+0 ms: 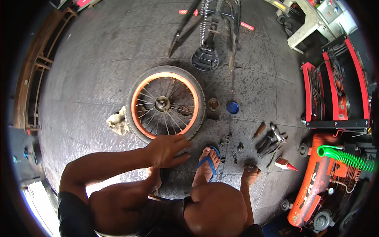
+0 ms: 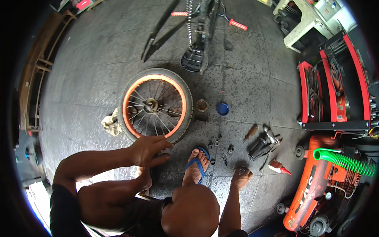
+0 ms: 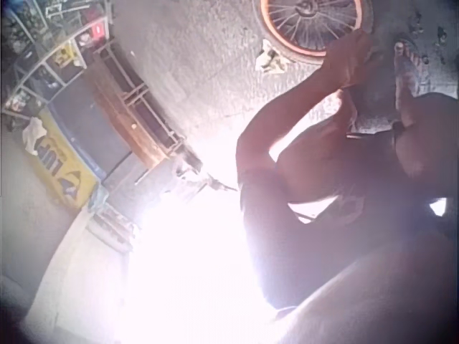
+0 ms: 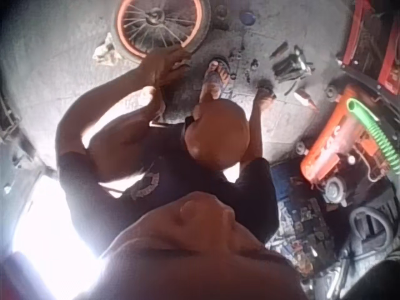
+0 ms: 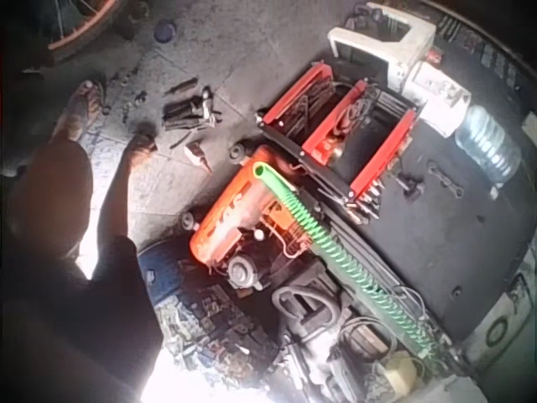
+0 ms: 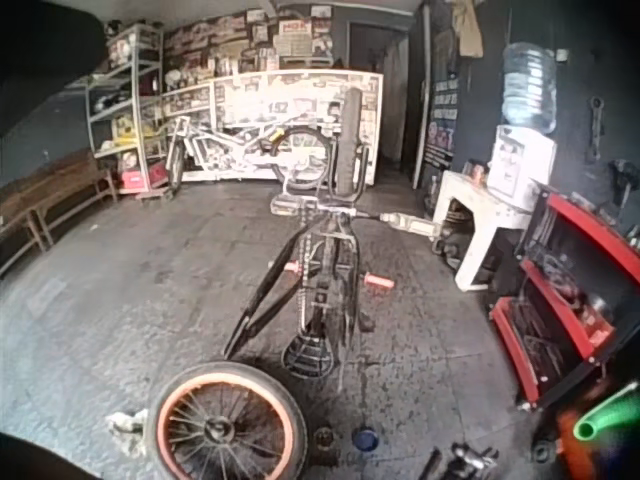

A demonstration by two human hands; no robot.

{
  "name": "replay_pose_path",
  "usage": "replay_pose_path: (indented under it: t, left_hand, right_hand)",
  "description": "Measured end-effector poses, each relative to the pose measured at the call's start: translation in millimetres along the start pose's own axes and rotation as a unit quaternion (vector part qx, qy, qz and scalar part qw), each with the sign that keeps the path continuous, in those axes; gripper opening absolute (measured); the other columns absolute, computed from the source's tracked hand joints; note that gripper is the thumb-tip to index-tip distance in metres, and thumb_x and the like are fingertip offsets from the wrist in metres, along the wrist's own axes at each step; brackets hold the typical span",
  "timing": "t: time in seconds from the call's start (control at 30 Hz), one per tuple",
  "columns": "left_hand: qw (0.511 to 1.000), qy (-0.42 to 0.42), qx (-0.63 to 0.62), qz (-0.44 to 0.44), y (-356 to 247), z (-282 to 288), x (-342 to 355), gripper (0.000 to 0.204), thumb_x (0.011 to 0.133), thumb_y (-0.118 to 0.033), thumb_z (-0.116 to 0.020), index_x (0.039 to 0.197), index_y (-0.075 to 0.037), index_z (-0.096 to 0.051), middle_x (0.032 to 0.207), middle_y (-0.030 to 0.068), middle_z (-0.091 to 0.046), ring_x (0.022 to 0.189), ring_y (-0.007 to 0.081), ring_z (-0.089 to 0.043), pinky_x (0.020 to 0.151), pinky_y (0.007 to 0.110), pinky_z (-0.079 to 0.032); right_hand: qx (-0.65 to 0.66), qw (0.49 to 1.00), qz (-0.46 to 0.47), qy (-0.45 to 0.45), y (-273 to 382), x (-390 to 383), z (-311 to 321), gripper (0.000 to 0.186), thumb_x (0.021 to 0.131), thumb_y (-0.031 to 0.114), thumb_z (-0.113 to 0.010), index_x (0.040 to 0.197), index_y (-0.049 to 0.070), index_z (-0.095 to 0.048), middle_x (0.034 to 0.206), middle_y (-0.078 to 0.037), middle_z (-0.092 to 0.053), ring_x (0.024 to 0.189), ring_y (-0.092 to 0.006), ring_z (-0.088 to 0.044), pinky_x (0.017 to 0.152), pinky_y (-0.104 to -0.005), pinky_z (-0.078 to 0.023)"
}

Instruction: The person handles and greases bearing parts from a bicycle wheel by hand, wipes their hands with a cloth, and works on the wheel axle using pliers.

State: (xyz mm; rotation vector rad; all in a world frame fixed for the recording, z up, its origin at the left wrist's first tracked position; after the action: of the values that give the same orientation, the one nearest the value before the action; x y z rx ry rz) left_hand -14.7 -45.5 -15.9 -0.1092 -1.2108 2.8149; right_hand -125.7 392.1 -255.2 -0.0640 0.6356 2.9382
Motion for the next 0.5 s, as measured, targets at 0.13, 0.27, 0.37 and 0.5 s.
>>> replay_pose_path:
  t: [0.13, 0.27, 0.37, 0.5]
  left_hand:
    - [1.0, -0.001, 0.03, -0.001, -11.5, -1.8, 5.1, 0.03, 0.087, -0.029, -0.067, 0.107, -0.007, -0.059, 0.096, 0.0106, -0.061, 0.082, 0.0339, -0.066, 0.064, 0.046, -0.053]
    - [0.999, 0.025, 0.022, 0.009, -5.8, -31.4, 28.7, 0.027, 0.089, -0.026, -0.065, 0.104, -0.006, -0.058, 0.092, 0.0153, -0.06, 0.081, 0.0376, -0.064, 0.067, 0.047, -0.051]
    - [0.999, 0.001, -0.037, 0.005, 9.2, -79.3, 57.2, 0.024, 0.088, -0.025, -0.064, 0.101, -0.004, -0.061, 0.092, 0.0165, -0.062, 0.08, 0.0392, -0.064, 0.069, 0.048, -0.05]
    - [0.965, -0.001, -0.197, 0.171, 20.9, -140.5, 76.9, 0.022, 0.088, -0.023, -0.064, 0.098, -0.003, -0.065, 0.101, 0.0196, -0.067, 0.091, 0.0352, -0.066, 0.078, 0.043, -0.051]
  right_hand:
    - [-0.038, 0.999, 0.005, 0.003, 2.9, -3.0, 0.0, 0.031, 0.077, 0.014, -0.073, 0.106, 0.007, -0.066, 0.113, -0.018, -0.053, 0.104, -0.0382, -0.054, 0.091, -0.0469, -0.046]
    - [-0.094, 0.995, 0.041, 0.0, -0.2, -2.3, -6.9, 0.033, 0.078, 0.021, -0.073, 0.105, 0.004, -0.068, 0.115, -0.021, -0.055, 0.106, -0.0389, -0.054, 0.092, -0.0467, -0.046]
    - [-0.068, 0.996, 0.056, -0.022, -1.6, 1.4, 3.3, 0.029, 0.079, 0.023, -0.07, 0.099, 0.002, -0.07, 0.114, -0.02, -0.057, 0.107, -0.0386, -0.055, 0.091, -0.0466, -0.048]
    - [0.122, 0.966, -0.094, 0.207, -17.8, 18.0, -7.8, 0.04, 0.076, 0.031, -0.073, 0.102, 0.002, -0.069, 0.111, -0.011, -0.062, 0.108, -0.0263, -0.055, 0.083, -0.0429, -0.044]
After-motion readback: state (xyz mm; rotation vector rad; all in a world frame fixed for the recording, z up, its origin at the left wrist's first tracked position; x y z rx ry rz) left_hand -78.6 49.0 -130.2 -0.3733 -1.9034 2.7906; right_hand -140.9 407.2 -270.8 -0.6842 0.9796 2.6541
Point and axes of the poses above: each hand's wrist, its own x-axis towards the middle knuckle, its own z-axis out of the back of the hand, y = z × x, the point moved 8 cm from there along x, towards the middle knuckle
